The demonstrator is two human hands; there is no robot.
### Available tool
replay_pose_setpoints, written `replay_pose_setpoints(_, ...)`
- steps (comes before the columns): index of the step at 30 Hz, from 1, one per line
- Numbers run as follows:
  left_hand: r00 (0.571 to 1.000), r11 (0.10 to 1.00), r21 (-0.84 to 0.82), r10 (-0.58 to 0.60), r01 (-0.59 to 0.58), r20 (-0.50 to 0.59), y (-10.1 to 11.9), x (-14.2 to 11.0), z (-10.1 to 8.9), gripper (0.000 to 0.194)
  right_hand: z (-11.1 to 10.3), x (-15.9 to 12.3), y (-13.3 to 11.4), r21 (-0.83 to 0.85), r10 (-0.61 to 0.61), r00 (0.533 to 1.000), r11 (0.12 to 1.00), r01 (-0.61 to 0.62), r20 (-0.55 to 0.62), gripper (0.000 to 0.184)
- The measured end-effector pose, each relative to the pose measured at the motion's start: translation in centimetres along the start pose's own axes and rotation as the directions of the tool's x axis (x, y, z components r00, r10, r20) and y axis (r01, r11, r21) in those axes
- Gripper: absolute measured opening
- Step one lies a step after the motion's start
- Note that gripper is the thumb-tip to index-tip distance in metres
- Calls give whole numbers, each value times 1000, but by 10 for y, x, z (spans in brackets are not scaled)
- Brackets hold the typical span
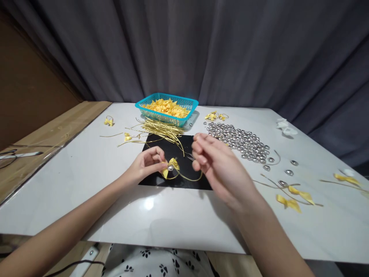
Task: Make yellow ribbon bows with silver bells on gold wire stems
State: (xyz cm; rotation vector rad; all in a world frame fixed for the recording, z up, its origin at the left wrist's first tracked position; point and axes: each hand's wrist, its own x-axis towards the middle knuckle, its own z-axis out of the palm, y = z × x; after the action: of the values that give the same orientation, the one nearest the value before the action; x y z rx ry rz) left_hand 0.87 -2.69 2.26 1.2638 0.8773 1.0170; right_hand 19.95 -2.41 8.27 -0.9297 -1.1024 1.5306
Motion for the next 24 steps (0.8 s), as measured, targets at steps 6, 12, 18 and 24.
replay_pose_setpoints(6,999,999,-51,10,-13,-48,4,-1,1,21,17,-9,31,-283,-188,980,939,197,60,18)
replay_pose_setpoints(12,992,997,-72,-5,-4,-125,10,-3,4,20,16,-15,38,-494,-377,918,778,387,125,7)
replay_pose_setpoints(18,987,994,-110,-37,20,-155,13,-5,5,15,0,-11,21,-553,-554,828,666,500,81,4)
replay_pose_setpoints(24,982,987,-160,-54,25,-181,12,-3,4,19,8,-17,25,-545,-356,887,700,461,293,4)
